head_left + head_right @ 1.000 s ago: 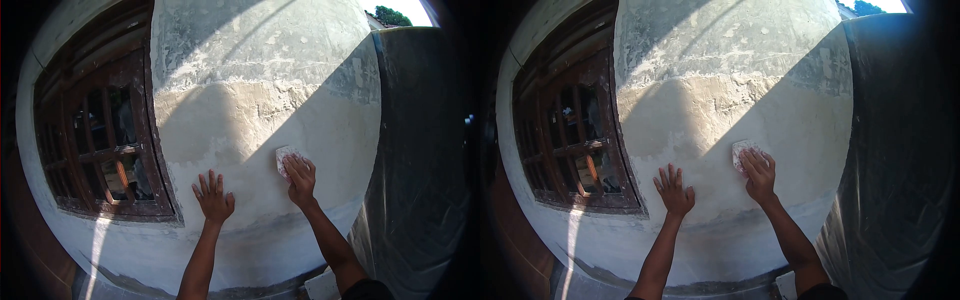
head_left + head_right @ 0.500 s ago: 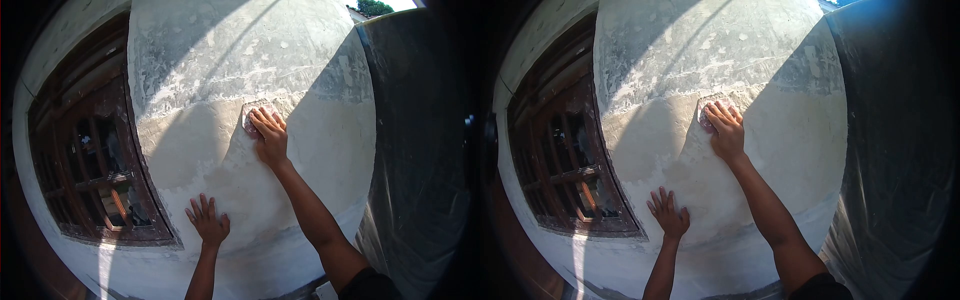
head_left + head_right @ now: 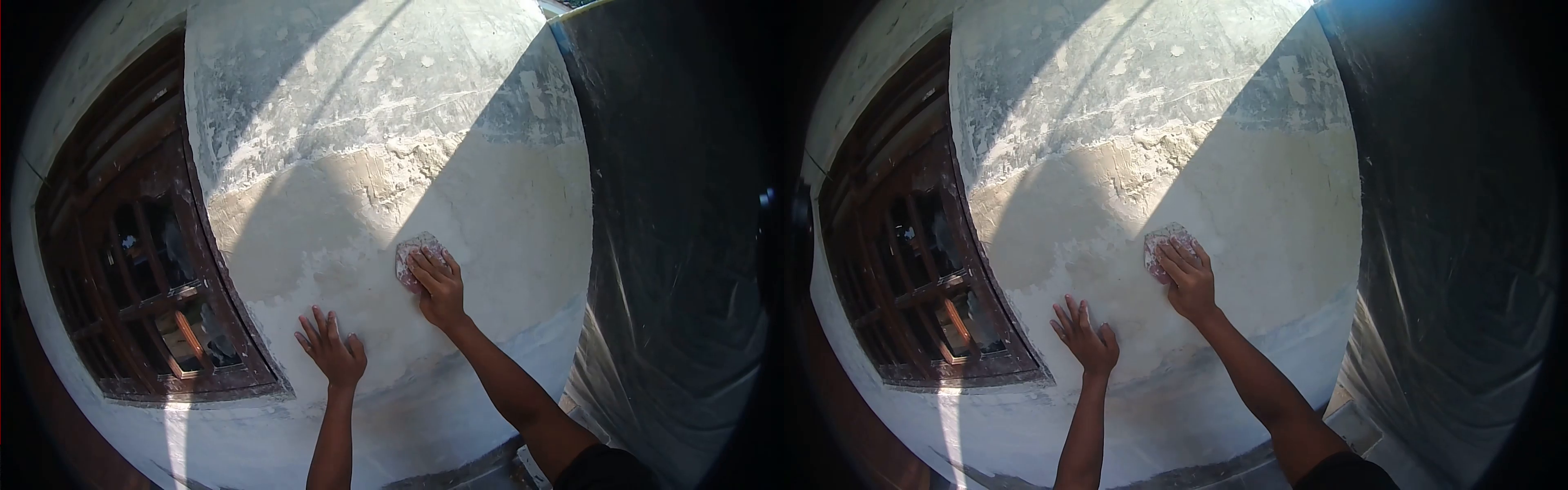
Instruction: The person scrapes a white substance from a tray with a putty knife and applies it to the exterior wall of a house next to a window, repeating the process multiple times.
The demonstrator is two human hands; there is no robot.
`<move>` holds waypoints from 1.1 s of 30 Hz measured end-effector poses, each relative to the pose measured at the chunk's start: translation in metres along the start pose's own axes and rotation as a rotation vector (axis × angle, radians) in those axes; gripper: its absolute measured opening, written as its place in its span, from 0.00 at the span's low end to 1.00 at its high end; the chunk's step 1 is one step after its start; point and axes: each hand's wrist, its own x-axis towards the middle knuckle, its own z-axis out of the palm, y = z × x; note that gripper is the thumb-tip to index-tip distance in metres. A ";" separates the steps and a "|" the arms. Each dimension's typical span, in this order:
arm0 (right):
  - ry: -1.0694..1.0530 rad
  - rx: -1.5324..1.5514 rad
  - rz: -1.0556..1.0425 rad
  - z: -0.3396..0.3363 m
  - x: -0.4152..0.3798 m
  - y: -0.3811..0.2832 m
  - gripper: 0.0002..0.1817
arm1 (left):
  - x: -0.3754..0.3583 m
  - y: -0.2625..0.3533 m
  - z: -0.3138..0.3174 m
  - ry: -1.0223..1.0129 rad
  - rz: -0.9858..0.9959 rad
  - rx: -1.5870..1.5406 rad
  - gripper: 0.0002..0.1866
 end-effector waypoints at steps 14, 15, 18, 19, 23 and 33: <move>0.039 0.946 0.941 -0.058 -0.015 -0.056 0.15 | -0.010 0.001 0.001 -0.011 0.012 0.054 0.34; 0.084 1.077 0.929 -0.054 0.011 -0.049 0.15 | -0.008 0.001 0.002 0.003 0.012 0.049 0.33; 0.131 1.316 0.923 -0.051 0.063 -0.040 0.17 | -0.009 0.000 0.002 -0.003 0.010 0.053 0.33; 0.140 1.429 0.935 -0.051 0.073 -0.039 0.18 | -0.008 0.000 0.003 0.005 0.011 0.052 0.33; 0.132 1.495 0.947 -0.049 0.089 -0.038 0.18 | -0.010 0.000 0.003 0.005 0.005 0.064 0.33; 0.176 -0.155 -0.156 0.014 0.160 -0.013 0.30 | -0.012 -0.001 0.005 0.001 -0.019 0.077 0.29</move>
